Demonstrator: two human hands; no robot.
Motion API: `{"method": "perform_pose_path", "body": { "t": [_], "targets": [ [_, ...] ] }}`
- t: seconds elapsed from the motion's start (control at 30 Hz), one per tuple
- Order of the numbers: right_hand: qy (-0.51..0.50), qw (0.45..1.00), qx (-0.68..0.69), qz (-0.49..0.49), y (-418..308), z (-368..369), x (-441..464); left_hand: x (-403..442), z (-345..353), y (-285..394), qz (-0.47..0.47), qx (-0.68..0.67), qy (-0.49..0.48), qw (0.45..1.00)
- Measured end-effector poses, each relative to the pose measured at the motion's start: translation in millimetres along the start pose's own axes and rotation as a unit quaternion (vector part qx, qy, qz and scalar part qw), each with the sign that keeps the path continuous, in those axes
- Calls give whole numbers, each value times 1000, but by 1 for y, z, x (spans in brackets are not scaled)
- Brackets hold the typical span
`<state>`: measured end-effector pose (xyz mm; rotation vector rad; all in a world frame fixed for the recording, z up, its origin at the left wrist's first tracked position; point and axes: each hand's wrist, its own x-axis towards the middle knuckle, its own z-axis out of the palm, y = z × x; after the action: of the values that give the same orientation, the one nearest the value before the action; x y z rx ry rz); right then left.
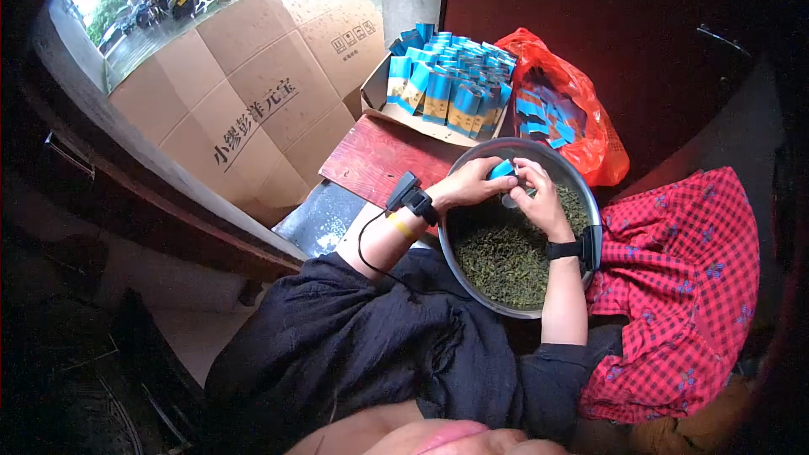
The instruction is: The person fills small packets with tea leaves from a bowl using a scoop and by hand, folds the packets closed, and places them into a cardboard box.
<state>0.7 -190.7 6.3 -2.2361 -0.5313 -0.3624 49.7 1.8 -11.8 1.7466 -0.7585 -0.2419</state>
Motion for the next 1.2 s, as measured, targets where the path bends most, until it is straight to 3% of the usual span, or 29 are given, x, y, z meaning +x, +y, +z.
{"method": "perform_pose_path", "body": {
  "t": [0.1, 0.17, 0.2, 0.37, 0.43, 0.47, 0.57, 0.63, 0.67, 0.7, 0.8, 0.83, 0.9, 0.93, 0.97, 1.03, 1.07, 1.1, 1.2],
  "targets": [
    [-12, 997, 65, 34, 5, -2, 2, -2, 2, 3, 53, -13, 22, 998],
    [47, 974, 209, 68, 4, -6, 2, -3, 1, 6, 60, -5, 14, 998],
    [49, 972, 216, 79, 5, -8, 2, -4, 1, 6, 67, 1, 6, 998],
    [27, 988, 121, 95, -5, -8, 2, -2, 3, 0, 70, 2, -23, 997],
    [-12, 999, 28, 32, 2, -6, 1, -1, 4, -3, 83, 31, -34, 996],
    [-7, 995, 58, 78, 3, -6, 1, -2, 5, -5, 73, 23, -34, 996],
    [39, 997, 34, 49, -8, -10, 4, 2, 11, -11, 67, -43, -14, 997],
    [89, 995, -51, -7, -19, -13, 7, 3, 8, -6, 120, 59, 31, 991],
    [89, 992, -85, -11, -24, -16, 7, 9, 3, -9, 195, 180, 41, 963],
    [89, 989, -118, -17, -31, -19, 7, 10, 0, -5, 184, 239, 36, 953],
    [111, 988, -104, -3, -39, -22, 8, 9, -18, 28, 152, 217, -27, 964],
    [110, 988, -104, 1, -42, -21, 8, 15, -20, 16, 188, 199, -2, 962],
    [225, 973, -19, -52, -45, -21, 10, 20, -31, 24, 127, 160, 12, 979],
    [230, 971, -21, -61, -39, -23, 11, 20, -38, 38, 79, 140, 34, 986],
    [230, 971, -21, -61, -37, -23, 10, 24, -46, 37, 81, 173, 54, 980],
    [241, 965, 91, 47, -38, -21, 8, 31, -48, 32, 58, 123, 80, 987],
    [227, 964, 127, 58, -37, -19, 8, 30, -46, 28, 48, 111, 43, 992],
    [227, 964, 127, 60, -36, -20, 7, 25, -43, 41, 37, 97, 6, 995],
    [159, 985, 39, 63, -32, -22, 5, 31, -25, 16, 121, 148, -27, 981]
  ]
}}
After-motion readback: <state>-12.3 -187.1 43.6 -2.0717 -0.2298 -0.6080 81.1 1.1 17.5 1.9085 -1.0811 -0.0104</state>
